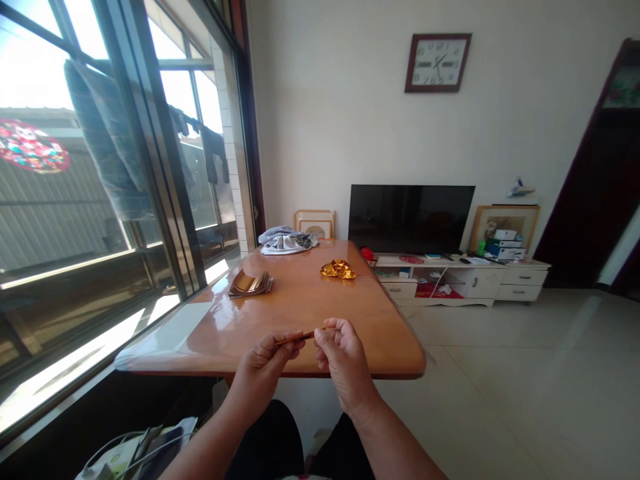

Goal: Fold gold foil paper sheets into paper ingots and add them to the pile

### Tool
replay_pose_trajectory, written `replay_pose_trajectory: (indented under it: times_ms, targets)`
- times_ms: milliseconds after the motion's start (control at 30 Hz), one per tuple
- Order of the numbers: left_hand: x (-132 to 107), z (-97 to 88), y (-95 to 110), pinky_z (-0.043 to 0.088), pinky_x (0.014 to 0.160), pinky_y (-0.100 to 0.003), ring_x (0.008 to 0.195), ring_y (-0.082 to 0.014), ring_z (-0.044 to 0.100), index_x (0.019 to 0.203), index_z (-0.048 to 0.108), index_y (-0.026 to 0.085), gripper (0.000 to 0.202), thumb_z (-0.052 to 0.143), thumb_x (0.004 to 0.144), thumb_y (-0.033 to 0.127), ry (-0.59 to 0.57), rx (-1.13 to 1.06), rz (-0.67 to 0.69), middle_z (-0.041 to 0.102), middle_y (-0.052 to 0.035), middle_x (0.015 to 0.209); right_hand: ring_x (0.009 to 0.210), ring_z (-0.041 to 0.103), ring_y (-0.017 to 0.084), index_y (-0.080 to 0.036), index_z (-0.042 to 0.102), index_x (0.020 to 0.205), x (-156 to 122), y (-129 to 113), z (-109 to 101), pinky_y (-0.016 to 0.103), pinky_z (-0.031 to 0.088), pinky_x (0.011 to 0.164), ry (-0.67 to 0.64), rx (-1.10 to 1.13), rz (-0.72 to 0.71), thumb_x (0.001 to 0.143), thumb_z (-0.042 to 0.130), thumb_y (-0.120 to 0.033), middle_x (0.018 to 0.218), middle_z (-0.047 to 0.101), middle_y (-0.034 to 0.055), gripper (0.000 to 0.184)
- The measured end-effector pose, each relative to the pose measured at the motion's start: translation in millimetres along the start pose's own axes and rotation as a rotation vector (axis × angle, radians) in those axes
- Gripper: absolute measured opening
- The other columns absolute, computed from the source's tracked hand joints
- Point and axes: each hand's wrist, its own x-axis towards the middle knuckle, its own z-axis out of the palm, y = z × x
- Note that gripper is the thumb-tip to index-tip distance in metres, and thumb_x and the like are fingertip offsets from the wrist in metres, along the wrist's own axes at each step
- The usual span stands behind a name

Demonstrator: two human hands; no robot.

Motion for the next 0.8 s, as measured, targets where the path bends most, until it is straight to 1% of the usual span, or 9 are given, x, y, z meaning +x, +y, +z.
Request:
replay_pose_trajectory:
  times_ms: [67,167,300,433,633,700,800]
  targets:
    - [-0.2,-0.3,-2.0,0.053,0.093,-0.035,0.097,-0.0218,0.069,0.103,0.075,0.02,0.023,0.072,0.084,0.032,0.002,0.048,0.033,0.076,-0.0081,0.102,0.058,0.051,0.012,-0.024,0.053,0.108,-0.2,-0.2,1.2,0.022,0.039,0.049,0.007,0.007,0.016,0.079,0.075,-0.046,0.075,0.062,-0.0019,0.043]
    - [-0.5,-1.0,-4.2,0.052,0.094,-0.035,0.098,-0.0226,0.069,0.103,0.076,0.021,0.022,0.071,0.085,0.033,-0.007,0.114,0.064,0.075,-0.0083,0.105,0.058,0.051,0.011,-0.023,0.053,0.109,0.4,0.7,1.4,0.022,0.04,0.049,0.004,0.043,0.034,0.079,0.075,-0.041,0.075,0.062,-0.0019,0.042]
    - [-1.2,-2.1,-5.0,0.051,0.097,-0.037,0.103,-0.0241,0.068,0.106,0.075,0.022,0.023,0.069,0.087,0.033,-0.026,0.181,0.104,0.075,-0.0086,0.108,0.061,0.054,0.011,-0.022,0.055,0.103,2.6,1.5,-1.5,0.022,0.042,0.054,-0.019,0.117,0.095,0.076,0.076,-0.032,0.075,0.064,-0.0006,0.036]
    - [-1.7,-3.0,-5.1,0.049,0.101,-0.038,0.108,-0.0252,0.067,0.106,0.076,0.024,0.021,0.067,0.088,0.032,-0.034,0.245,0.146,0.073,-0.0086,0.116,0.06,0.055,0.011,-0.021,0.057,0.1,5.2,0.0,-4.9,0.021,0.042,0.054,-0.024,0.17,0.191,0.072,0.074,-0.024,0.073,0.066,-0.0004,0.033]
    - [-0.8,-6.3,-7.0,0.048,0.103,-0.038,0.111,-0.0254,0.067,0.105,0.076,0.025,0.02,0.066,0.089,0.029,-0.048,0.289,0.175,0.072,-0.0086,0.12,0.059,0.056,0.01,-0.02,0.059,0.094,6.8,0.6,-8.2,0.021,0.042,0.054,-0.05,0.21,0.261,0.07,0.072,-0.019,0.071,0.067,0.0004,0.028]
    - [0.3,-9.1,-8.5,0.049,0.103,-0.036,0.112,-0.0244,0.067,0.107,0.075,0.025,0.021,0.064,0.09,0.027,-0.074,0.34,0.217,0.072,-0.0081,0.12,0.058,0.056,0.01,-0.02,0.059,0.094,7.2,2.7,-9.8,0.02,0.042,0.053,-0.056,0.209,0.29,0.069,0.071,-0.018,0.07,0.067,0.0006,0.027]
    - [2.6,-14.1,-10.7,0.05,0.101,-0.036,0.114,-0.0223,0.066,0.109,0.072,0.024,0.022,0.057,0.092,0.021,-0.135,0.448,0.328,0.072,-0.0072,0.121,0.055,0.055,0.01,-0.019,0.059,0.094,9.0,7.2,-13.1,0.02,0.043,0.052,-0.086,0.197,0.341,0.068,0.069,-0.015,0.068,0.066,0.0002,0.029]
